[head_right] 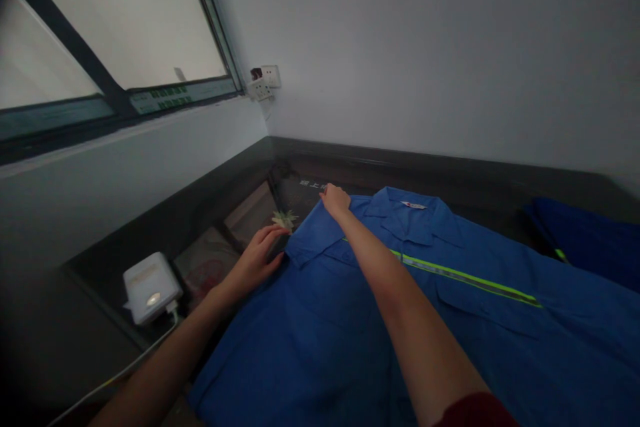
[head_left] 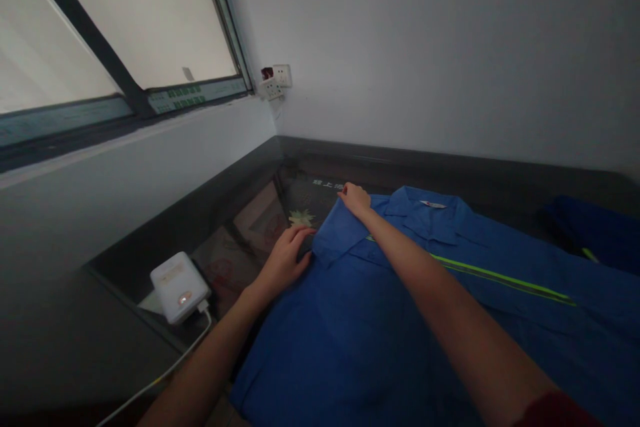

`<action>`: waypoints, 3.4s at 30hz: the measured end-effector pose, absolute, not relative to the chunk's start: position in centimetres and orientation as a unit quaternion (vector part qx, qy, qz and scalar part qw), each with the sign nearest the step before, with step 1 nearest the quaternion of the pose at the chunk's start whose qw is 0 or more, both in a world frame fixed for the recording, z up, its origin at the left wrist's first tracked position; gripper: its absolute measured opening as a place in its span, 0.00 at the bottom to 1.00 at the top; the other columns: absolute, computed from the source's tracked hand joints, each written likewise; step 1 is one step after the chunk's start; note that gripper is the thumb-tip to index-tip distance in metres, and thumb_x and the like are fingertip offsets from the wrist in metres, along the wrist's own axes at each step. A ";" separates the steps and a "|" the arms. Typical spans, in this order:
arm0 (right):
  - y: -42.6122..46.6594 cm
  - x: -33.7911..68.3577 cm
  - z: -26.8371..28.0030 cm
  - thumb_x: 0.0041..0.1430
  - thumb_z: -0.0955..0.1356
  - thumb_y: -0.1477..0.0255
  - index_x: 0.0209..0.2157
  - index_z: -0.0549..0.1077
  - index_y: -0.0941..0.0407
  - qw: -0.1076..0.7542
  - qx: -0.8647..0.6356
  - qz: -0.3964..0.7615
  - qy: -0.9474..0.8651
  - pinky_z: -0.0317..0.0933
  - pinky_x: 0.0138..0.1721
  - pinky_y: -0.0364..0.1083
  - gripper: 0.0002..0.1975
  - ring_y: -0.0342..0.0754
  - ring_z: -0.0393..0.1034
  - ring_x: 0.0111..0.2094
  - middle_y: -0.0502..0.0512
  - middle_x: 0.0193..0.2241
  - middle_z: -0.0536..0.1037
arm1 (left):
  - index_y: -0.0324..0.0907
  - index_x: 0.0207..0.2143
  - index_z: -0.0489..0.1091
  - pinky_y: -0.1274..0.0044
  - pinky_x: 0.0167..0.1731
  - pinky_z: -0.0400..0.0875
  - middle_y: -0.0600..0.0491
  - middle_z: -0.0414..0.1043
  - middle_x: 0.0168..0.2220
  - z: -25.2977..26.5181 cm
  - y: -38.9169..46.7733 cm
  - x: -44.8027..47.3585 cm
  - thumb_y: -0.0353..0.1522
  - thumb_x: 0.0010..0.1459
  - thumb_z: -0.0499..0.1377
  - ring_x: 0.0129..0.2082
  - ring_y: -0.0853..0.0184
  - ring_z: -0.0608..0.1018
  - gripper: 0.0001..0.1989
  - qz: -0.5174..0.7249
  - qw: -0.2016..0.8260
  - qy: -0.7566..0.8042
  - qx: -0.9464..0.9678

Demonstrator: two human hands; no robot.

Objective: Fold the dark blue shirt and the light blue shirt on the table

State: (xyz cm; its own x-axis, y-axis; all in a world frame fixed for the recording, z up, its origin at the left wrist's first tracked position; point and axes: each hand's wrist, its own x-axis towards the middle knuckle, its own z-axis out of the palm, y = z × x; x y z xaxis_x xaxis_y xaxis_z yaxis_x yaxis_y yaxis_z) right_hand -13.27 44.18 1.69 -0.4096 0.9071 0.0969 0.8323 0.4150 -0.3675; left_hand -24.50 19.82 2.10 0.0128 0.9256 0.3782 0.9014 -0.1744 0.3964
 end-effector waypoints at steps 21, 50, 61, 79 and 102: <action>43.1 -11.9 -0.7 0.66 0.56 0.76 0.49 0.71 0.53 0.178 -0.405 0.028 -0.896 0.56 0.48 0.49 0.18 0.53 0.63 0.51 0.62 0.50 0.70 | 0.38 0.67 0.39 0.64 0.65 0.42 0.45 0.39 0.68 0.6 19.4 -24.4 0.32 0.62 0.46 0.67 0.64 0.45 0.33 0.019 0.074 0.601 0.795; 40.4 -12.4 -2.7 0.67 0.56 0.62 0.63 0.56 0.64 0.141 -0.377 0.102 -0.910 0.36 0.64 0.56 0.29 0.54 0.43 0.66 0.66 0.64 0.53 | 0.34 0.66 0.43 0.65 0.63 0.49 0.39 0.42 0.67 -0.9 18.7 -22.5 0.40 0.65 0.44 0.67 0.59 0.48 0.32 0.039 0.012 0.631 0.775; 39.6 -10.5 0.4 0.67 0.55 0.72 0.58 0.65 0.60 0.289 -0.367 0.190 -0.863 0.44 0.62 0.49 0.21 0.46 0.53 0.62 0.59 0.60 0.64 | 0.40 0.62 0.52 0.66 0.57 0.63 0.44 0.57 0.63 1.0 20.5 -25.3 0.35 0.62 0.44 0.60 0.62 0.65 0.26 0.290 0.251 0.644 0.662; 26.8 14.6 5.6 0.60 0.62 0.67 0.45 0.76 0.49 0.273 -0.333 0.376 -0.820 0.63 0.52 0.52 0.14 0.51 0.69 0.51 0.55 0.47 0.76 | 0.41 0.43 0.70 0.67 0.55 0.64 0.49 0.73 0.47 4.3 26.1 -18.8 0.26 0.52 0.48 0.50 0.63 0.73 0.18 0.299 0.113 0.583 0.747; 22.8 38.3 0.6 0.55 0.63 0.48 0.30 0.71 0.54 0.184 -0.791 0.078 -0.579 0.63 0.34 0.52 0.22 0.57 0.72 0.36 0.62 0.35 0.77 | 0.32 0.47 0.70 0.72 0.51 0.67 0.42 0.73 0.46 4.3 42.9 22.1 0.21 0.52 0.52 0.46 0.62 0.74 0.19 0.200 0.181 0.266 0.925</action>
State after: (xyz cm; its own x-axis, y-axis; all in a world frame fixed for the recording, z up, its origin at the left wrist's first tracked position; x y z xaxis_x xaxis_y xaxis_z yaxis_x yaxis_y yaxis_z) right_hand 38.35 22.78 0.65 0.3180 0.9438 0.0900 0.8864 -0.2623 -0.3814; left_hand 22.09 42.91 4.32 0.7782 0.5650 0.2741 0.4206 -0.7930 0.4407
